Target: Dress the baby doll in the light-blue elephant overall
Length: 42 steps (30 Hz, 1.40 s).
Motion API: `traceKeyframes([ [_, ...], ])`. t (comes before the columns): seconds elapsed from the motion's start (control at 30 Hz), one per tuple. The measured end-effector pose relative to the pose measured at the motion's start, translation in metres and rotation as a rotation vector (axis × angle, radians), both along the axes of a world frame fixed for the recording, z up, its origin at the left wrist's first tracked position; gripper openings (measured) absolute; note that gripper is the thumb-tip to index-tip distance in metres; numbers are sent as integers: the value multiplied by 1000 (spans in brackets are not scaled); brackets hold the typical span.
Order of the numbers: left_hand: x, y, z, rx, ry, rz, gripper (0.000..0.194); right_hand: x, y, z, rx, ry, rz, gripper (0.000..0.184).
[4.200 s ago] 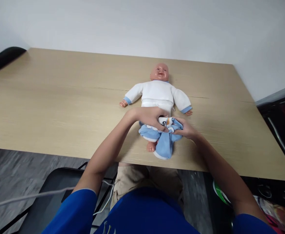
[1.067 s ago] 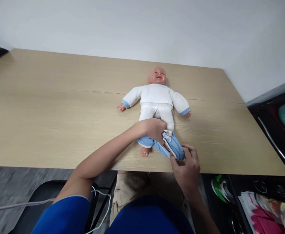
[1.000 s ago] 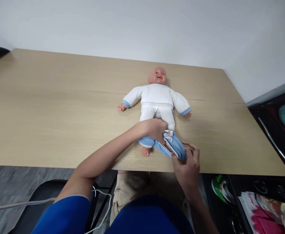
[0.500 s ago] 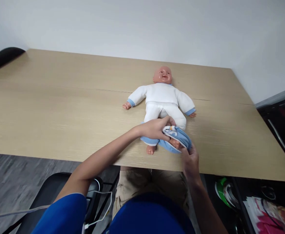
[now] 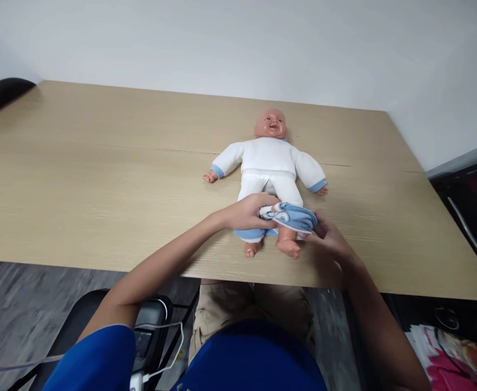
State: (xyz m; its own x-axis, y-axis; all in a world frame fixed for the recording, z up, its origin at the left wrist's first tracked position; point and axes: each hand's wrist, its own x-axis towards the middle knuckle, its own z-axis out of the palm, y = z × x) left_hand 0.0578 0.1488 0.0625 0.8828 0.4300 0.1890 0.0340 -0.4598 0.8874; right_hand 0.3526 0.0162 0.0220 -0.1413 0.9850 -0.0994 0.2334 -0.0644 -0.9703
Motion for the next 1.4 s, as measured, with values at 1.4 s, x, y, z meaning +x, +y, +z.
traceKeyframes([
  [1.4,-57,24,-60,84,-215,705,56,-7,97,-10,315,-14,-52,57],
])
